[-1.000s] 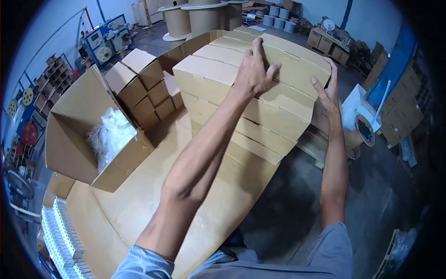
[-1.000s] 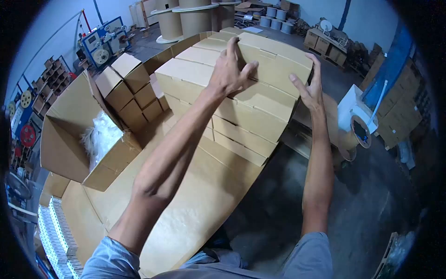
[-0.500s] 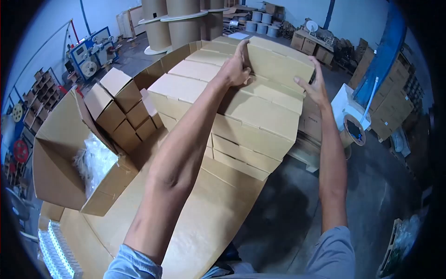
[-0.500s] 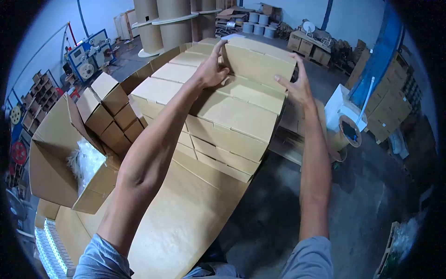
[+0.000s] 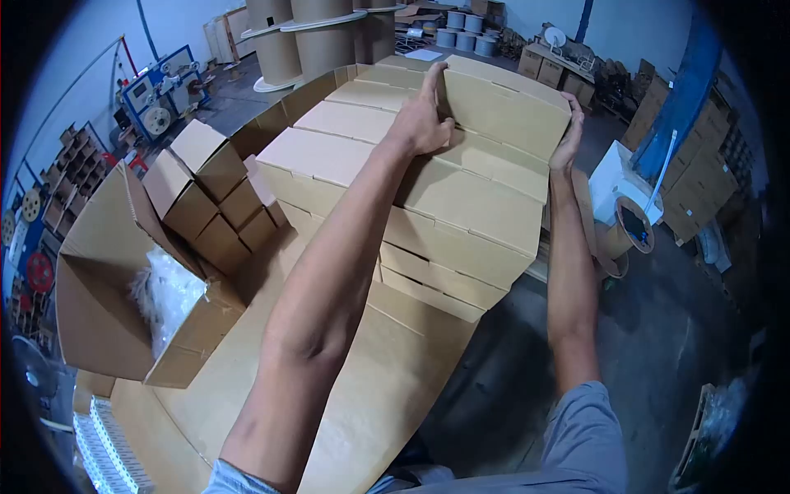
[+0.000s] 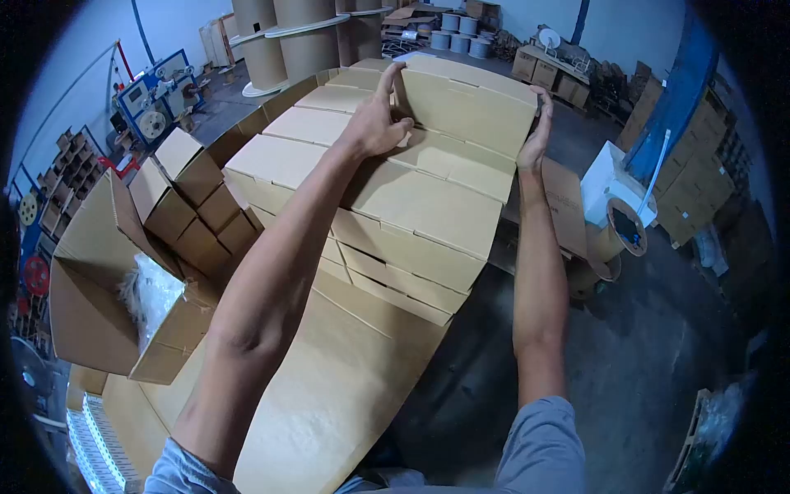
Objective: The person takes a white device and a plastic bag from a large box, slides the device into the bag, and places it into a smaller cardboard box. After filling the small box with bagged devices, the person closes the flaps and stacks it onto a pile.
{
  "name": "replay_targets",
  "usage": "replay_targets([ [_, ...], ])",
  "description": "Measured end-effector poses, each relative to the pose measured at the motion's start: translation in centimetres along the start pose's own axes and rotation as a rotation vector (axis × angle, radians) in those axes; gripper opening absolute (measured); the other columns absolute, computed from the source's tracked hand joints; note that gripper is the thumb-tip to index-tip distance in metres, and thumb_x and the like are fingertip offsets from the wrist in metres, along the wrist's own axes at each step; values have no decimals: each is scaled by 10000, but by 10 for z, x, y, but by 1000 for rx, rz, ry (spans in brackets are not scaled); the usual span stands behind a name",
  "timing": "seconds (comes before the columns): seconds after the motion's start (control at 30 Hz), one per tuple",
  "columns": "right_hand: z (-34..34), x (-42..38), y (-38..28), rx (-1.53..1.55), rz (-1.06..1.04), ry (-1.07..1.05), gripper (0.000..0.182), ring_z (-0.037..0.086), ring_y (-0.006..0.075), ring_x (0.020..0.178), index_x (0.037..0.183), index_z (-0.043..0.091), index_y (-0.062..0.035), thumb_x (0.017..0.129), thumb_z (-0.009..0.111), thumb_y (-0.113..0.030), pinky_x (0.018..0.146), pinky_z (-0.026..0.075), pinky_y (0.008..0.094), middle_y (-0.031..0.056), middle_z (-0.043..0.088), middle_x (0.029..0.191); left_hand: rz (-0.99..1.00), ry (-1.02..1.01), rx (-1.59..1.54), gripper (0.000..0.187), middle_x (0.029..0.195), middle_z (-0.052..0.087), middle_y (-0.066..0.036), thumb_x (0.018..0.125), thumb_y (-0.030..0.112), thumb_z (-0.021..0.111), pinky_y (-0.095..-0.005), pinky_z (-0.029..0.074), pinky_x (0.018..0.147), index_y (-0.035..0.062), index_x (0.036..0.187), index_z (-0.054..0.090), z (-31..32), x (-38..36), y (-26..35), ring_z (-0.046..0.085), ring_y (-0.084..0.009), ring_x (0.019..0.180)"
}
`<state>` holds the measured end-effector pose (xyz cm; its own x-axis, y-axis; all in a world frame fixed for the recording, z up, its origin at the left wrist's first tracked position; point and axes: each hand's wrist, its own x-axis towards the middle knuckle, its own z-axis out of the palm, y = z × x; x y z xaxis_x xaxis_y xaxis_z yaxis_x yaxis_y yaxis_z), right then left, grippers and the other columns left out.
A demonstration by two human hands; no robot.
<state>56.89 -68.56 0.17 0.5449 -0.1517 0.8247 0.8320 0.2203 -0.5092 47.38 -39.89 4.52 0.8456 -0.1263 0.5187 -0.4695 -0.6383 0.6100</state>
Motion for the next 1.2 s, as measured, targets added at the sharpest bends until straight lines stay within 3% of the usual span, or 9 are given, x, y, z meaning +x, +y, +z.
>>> replay_targets([
  [0.43,-20,4,14,-472,-363,-62,554,473,253,1282,1331,517,14,1035,320,-411,1136,319,419,119,506,1355,221,155,-172,1050,1177,635,-350,715,82,659,-473,500,992,50,1585,73,27,11,-32,618,-477,1144],
  [0.5,-16,5,0,-322,-171,-109,538,490,229,1280,1353,511,16,1030,368,-391,1112,367,398,109,544,1327,-68,-63,-40,1036,1239,606,-353,725,81,639,-472,488,1010,68,1593,74,-8,-11,8,596,-478,1172],
  [0.6,-58,28,12,-13,31,-181,575,419,294,1403,1473,413,-27,1053,341,-413,1153,321,437,196,512,1442,32,16,52,1070,1190,629,-334,759,171,699,-500,473,1022,96,1605,48,-24,-20,5,613,-474,1116],
  [0.7,20,57,-78,-386,112,45,553,390,287,1430,1518,404,-98,1066,320,-405,1195,221,464,184,523,1444,189,197,520,923,1213,638,-279,785,370,769,-454,496,994,79,1534,313,-85,-23,-8,602,-412,1165],
  [0.73,11,88,-65,-710,-291,-239,478,423,245,1405,1452,499,-64,1079,384,-340,1184,264,401,149,536,1437,248,258,693,761,1191,666,-213,784,455,761,-440,511,956,74,1393,509,-117,-26,-21,601,-373,1176],
  [0.9,248,69,-120,-641,-128,-987,397,600,181,1162,1329,560,-55,993,632,-253,1013,463,323,111,656,1219,-428,-109,1021,497,1132,714,-210,790,422,758,-478,571,885,55,1124,722,-280,-90,-75,709,-370,1002],
  [1.03,406,51,-5,-973,-238,-1230,736,656,351,1088,1289,565,17,883,640,-592,946,498,455,231,666,1207,-714,-182,1057,695,1154,672,-269,803,449,781,-489,547,935,141,1381,547,-303,-167,-98,656,-423,1113],
  [1.13,508,-15,-13,-630,353,-723,557,581,399,1268,1302,629,8,903,582,-377,1079,440,498,226,610,1364,-655,-204,1189,858,1535,383,-204,771,441,813,-575,518,990,224,1491,400,-284,-191,-94,540,-497,1250],
  [1.2,526,-42,-33,-1002,215,-1083,413,579,420,1270,1216,706,-27,861,555,-174,1070,466,481,212,610,1370,-503,-139,1236,826,1522,384,-150,788,415,794,-599,482,1021,153,1474,415,-278,-200,-117,464,-444,1334],
])
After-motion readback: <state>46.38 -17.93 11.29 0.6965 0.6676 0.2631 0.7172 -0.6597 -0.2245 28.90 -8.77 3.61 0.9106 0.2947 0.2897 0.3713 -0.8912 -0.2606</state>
